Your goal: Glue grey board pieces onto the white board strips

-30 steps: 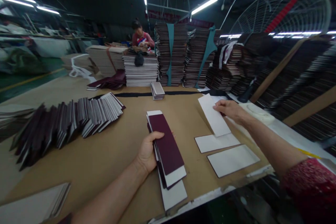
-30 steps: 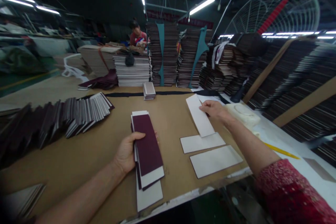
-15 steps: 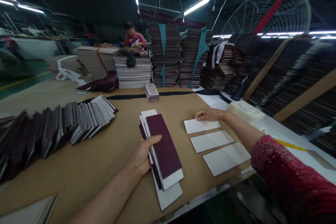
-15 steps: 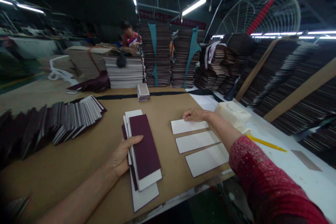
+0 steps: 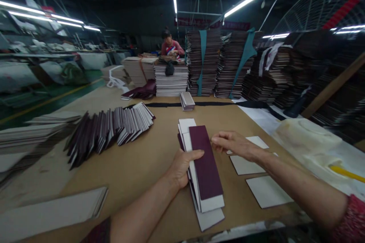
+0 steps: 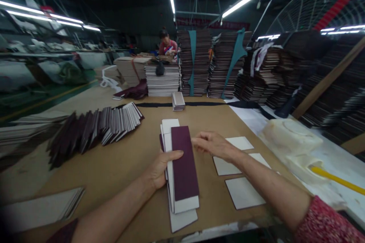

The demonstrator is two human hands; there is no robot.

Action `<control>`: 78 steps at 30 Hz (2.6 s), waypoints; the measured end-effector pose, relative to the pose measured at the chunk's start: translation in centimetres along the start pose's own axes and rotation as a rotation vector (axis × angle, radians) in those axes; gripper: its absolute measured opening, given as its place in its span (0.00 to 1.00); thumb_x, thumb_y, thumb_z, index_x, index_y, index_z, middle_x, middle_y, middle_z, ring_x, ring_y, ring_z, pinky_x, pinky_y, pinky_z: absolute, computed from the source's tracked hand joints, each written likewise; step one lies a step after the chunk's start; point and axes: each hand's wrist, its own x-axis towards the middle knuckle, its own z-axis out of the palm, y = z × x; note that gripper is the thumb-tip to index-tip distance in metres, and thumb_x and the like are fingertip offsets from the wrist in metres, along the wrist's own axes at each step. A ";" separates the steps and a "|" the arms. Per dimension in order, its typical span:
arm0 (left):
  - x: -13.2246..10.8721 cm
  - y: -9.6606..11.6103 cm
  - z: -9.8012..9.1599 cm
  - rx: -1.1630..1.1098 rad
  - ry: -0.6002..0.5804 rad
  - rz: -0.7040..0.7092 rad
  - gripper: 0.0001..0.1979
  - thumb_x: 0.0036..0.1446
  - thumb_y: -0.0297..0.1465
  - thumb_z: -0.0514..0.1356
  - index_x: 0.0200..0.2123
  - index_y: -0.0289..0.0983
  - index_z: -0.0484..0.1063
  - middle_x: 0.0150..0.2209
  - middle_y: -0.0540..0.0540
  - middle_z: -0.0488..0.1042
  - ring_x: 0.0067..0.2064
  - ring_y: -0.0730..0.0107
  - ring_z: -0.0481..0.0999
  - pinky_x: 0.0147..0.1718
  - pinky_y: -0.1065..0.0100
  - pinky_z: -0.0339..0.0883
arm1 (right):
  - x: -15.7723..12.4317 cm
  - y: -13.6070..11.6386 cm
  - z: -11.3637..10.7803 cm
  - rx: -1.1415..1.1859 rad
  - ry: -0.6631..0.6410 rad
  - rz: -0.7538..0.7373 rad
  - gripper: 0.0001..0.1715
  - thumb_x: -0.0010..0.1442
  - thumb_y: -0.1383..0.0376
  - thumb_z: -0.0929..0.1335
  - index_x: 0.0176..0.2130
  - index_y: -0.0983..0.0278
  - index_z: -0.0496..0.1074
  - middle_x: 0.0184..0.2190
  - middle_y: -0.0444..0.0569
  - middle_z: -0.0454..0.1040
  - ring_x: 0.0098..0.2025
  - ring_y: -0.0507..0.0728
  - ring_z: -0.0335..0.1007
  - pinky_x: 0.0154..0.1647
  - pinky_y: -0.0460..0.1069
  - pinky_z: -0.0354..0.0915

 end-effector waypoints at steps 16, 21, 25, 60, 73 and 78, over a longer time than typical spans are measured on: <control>-0.1 -0.1 -0.7 -0.135 -0.397 -0.135 0.38 0.47 0.56 0.70 0.48 0.28 0.78 0.41 0.33 0.83 0.38 0.57 0.84 0.37 0.66 0.77 | -0.1 -1.5 4.1 0.676 0.053 -0.012 0.27 0.52 0.42 0.75 0.31 0.58 0.65 0.25 0.41 0.66 0.22 0.52 0.59 0.16 0.46 0.56; -0.7 0.1 -0.7 -0.125 -0.372 -0.095 0.32 0.44 0.48 0.75 0.46 0.31 0.80 0.44 0.36 0.82 0.40 0.60 0.82 0.38 0.66 0.76 | 0.0 -1.7 4.9 0.694 0.038 -0.021 0.25 0.54 0.42 0.74 0.35 0.57 0.67 0.24 0.40 0.65 0.20 0.51 0.57 0.16 0.47 0.59; -0.5 -0.1 -0.3 -0.079 -0.246 -0.061 0.30 0.37 0.41 0.79 0.42 0.31 0.80 0.35 0.38 0.82 0.34 0.61 0.80 0.37 0.64 0.75 | 0.0 -2.9 4.0 0.621 0.105 -0.046 0.27 0.54 0.41 0.73 0.42 0.57 0.72 0.38 0.47 0.74 0.35 0.56 0.69 0.29 0.48 0.67; -0.3 0.2 -0.1 -0.155 -0.074 -0.149 0.24 0.42 0.35 0.73 0.43 0.29 0.79 0.33 0.39 0.82 0.30 0.60 0.80 0.32 0.62 0.75 | 1.1 -5.8 0.4 0.221 0.168 0.019 0.19 0.52 0.60 0.68 0.45 0.61 0.72 0.32 0.46 0.79 0.32 0.59 0.75 0.31 0.51 0.71; 0.4 1.0 -0.3 -0.145 0.020 -0.194 0.20 0.63 0.35 0.61 0.52 0.27 0.76 0.45 0.31 0.82 0.33 0.63 0.82 0.31 0.66 0.78 | 8.3 0.7 -11.3 -0.540 -0.074 0.005 0.15 0.67 0.57 0.70 0.47 0.64 0.76 0.44 0.50 0.78 0.45 0.59 0.75 0.52 0.59 0.70; 0.5 1.3 -0.4 -0.166 0.056 -0.212 0.19 0.64 0.34 0.60 0.53 0.27 0.76 0.45 0.32 0.82 0.35 0.61 0.83 0.31 0.65 0.79 | 9.4 3.9 -10.7 -0.617 -0.138 0.045 0.17 0.69 0.55 0.68 0.52 0.63 0.74 0.52 0.52 0.75 0.52 0.61 0.73 0.56 0.61 0.68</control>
